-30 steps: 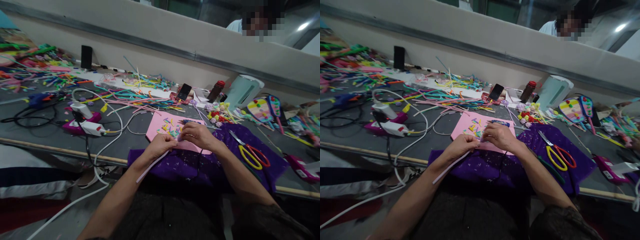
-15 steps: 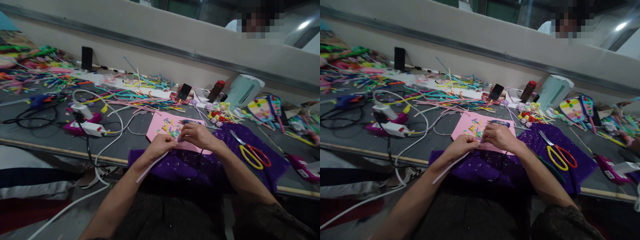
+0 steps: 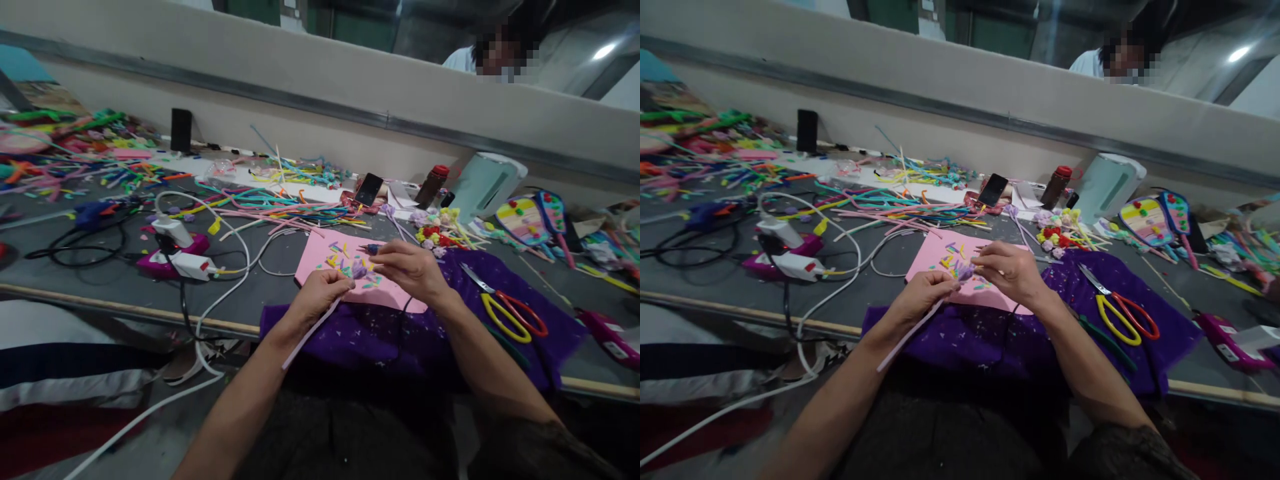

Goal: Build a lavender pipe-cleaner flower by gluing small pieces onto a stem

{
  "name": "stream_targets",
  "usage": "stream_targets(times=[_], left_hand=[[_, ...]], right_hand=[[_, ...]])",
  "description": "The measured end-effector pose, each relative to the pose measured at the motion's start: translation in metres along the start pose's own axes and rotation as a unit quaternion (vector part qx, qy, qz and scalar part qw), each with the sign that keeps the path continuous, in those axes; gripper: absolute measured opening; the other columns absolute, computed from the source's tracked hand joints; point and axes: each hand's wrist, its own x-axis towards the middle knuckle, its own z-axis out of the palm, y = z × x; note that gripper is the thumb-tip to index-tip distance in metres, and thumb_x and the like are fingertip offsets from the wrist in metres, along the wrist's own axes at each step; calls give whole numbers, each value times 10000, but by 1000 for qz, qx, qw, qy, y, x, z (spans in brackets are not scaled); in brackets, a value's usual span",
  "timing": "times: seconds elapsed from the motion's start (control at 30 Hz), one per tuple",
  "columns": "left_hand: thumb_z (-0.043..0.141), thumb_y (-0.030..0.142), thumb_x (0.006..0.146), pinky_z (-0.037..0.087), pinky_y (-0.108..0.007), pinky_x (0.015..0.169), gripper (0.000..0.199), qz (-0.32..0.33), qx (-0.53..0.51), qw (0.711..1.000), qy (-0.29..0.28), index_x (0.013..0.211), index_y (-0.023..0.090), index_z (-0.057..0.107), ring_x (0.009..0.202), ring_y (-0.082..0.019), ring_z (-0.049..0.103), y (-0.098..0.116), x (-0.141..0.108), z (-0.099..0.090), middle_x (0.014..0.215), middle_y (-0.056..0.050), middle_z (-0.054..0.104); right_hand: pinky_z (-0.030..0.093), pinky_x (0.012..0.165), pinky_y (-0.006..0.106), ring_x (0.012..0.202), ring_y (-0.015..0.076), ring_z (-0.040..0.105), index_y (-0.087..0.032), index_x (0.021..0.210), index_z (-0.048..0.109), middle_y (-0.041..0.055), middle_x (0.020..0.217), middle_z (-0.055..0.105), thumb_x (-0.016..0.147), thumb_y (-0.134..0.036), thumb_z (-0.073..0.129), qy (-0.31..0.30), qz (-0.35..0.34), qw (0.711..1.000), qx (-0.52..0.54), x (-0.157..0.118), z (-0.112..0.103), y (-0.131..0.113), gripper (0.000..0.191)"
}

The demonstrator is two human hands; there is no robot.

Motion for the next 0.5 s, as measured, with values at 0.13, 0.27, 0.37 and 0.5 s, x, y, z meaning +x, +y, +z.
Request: stream_targets(times=[0.13, 0.27, 0.37, 0.5], left_hand=[[663, 398, 619, 136, -167, 323, 290, -38, -143, 989, -5, 706, 134, 578, 321, -4, 250, 3, 0, -3, 491, 56, 464], [675, 405, 612, 147, -162, 319, 301, -22, -189, 981, 30, 708, 130, 599, 329, -11, 274, 4, 2, -6, 442, 75, 397], [674, 399, 618, 264, -161, 366, 315, 10, -201, 978, 56, 750, 117, 629, 398, -34, 408, 3, 3, -6, 527, 30, 520], [690, 381, 604, 397, -193, 486, 348, 31, -227, 970, 85, 839, 129, 644, 563, -92, 546, 2, 3, -5, 722, -23, 632]], right_hand=[[466, 589, 265, 669, 141, 582, -198, 828, 668, 45, 783, 638, 777, -309, 567, 89, 120, 983, 103, -4, 8, -10, 158], [375, 398, 186, 459, 85, 512, -154, 703, 618, 3, 599, 588, 761, -387, 549, -8, 264, 919, 293, 0, 41, -16, 250], [334, 366, 167, 411, 65, 480, -139, 676, 600, -9, 568, 574, 735, -421, 565, -65, 315, 863, 390, 8, 66, -22, 291], [294, 362, 160, 374, 49, 429, -142, 626, 558, -44, 480, 507, 730, -411, 577, -50, 327, 829, 451, 15, 83, -30, 289]])
